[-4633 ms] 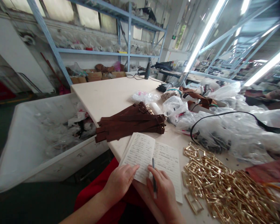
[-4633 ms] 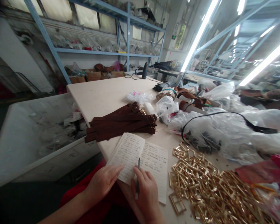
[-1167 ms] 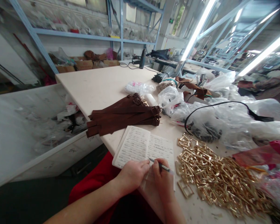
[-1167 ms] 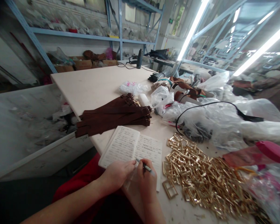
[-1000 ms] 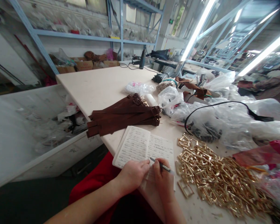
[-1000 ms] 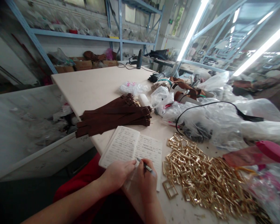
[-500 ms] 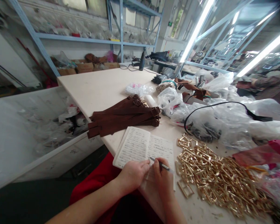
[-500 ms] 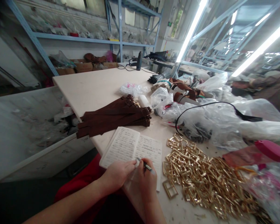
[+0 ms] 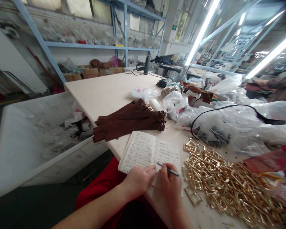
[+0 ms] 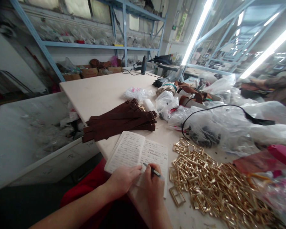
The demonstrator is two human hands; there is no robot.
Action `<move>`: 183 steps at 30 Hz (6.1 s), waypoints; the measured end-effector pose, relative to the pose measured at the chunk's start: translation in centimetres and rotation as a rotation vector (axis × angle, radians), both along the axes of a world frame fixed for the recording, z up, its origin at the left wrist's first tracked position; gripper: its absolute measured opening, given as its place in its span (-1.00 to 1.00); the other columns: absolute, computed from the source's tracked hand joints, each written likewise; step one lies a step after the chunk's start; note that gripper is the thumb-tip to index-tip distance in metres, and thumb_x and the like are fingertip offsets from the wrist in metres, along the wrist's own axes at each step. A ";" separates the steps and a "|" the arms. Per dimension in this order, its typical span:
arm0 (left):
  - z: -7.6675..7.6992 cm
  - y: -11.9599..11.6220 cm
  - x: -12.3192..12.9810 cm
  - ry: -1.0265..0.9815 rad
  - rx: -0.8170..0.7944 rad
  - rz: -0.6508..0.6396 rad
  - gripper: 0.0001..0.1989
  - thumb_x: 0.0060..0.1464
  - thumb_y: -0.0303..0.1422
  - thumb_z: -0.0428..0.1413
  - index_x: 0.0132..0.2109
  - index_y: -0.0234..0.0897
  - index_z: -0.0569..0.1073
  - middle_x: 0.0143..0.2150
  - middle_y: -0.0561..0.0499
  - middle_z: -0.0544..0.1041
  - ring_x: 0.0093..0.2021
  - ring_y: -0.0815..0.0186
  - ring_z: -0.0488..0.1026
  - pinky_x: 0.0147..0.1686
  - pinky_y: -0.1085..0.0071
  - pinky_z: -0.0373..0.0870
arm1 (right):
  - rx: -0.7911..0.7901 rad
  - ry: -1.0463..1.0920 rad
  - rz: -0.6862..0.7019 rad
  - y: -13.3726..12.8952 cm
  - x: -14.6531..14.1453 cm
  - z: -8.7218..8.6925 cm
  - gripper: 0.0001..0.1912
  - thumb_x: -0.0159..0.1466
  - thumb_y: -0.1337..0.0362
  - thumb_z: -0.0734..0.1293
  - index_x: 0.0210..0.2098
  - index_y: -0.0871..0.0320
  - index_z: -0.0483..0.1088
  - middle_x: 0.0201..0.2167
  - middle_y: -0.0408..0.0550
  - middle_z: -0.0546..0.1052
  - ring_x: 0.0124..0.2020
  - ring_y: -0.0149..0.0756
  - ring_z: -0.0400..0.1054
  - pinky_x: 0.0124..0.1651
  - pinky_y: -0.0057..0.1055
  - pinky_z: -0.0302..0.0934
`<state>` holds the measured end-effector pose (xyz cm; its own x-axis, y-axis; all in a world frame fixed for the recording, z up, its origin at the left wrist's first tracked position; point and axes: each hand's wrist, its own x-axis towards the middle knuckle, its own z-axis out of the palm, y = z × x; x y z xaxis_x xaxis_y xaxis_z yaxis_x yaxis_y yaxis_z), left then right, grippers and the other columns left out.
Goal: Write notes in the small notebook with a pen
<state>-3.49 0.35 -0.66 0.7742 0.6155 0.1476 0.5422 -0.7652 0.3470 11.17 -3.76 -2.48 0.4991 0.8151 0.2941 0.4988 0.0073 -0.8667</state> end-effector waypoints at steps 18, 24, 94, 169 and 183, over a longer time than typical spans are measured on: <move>0.0 -0.1 -0.1 0.032 0.037 0.022 -0.76 0.15 -0.41 -0.09 -0.05 -0.25 0.36 0.07 -0.01 0.40 -0.09 0.22 0.45 -0.10 0.32 0.40 | 0.031 0.118 0.026 -0.1 -0.2 0.1 -0.76 0.16 0.11 0.22 -0.39 0.16 0.36 -0.54 -0.12 0.45 -0.50 -0.32 0.32 -0.41 -0.43 0.25; 0.5 -0.2 -0.1 0.033 0.032 0.008 -0.74 0.15 -0.40 -0.10 -0.04 -0.26 0.35 0.08 -0.02 0.39 -0.09 0.19 0.45 -0.13 0.30 0.41 | -0.004 0.047 0.001 -0.1 0.1 -0.2 -0.73 0.18 0.08 0.18 -0.38 0.16 0.33 -0.50 -0.09 0.46 -0.45 -0.28 0.34 -0.37 -0.41 0.24; 0.4 -0.3 0.2 0.019 0.042 0.015 -0.76 0.17 -0.41 -0.11 -0.06 -0.23 0.37 0.08 0.00 0.39 -0.07 0.22 0.44 -0.08 0.31 0.39 | -0.032 -0.120 -0.010 -0.2 0.8 -0.6 -0.72 0.25 0.08 0.11 -0.40 0.14 0.27 -0.57 -0.13 0.41 -0.54 -0.30 0.30 -0.46 -0.43 0.14; 1.0 -0.6 0.2 0.041 0.078 0.037 -0.79 0.16 -0.40 -0.10 -0.11 -0.21 0.38 0.09 0.04 0.39 -0.15 0.22 0.48 -0.19 0.33 0.42 | 0.016 0.176 -0.081 -0.4 0.9 -0.2 -0.64 0.21 -0.02 0.15 -0.32 0.18 0.29 -0.53 -0.08 0.45 -0.54 -0.28 0.34 -0.44 -0.36 0.24; 0.6 -0.5 0.2 0.040 0.069 0.034 -0.78 0.15 -0.41 -0.08 -0.10 -0.21 0.38 0.09 0.03 0.39 -0.13 0.21 0.47 -0.15 0.31 0.41 | 0.034 0.169 -0.078 -0.3 0.9 -0.4 -0.70 0.16 0.04 0.21 -0.33 0.16 0.32 -0.46 -0.06 0.46 -0.39 -0.22 0.36 -0.28 -0.28 0.25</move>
<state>-3.31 -0.14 -0.01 0.7590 0.6310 0.1605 0.5807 -0.7675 0.2714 12.07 -4.10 -2.90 0.6049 0.7631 0.2276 0.3461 0.0055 -0.9382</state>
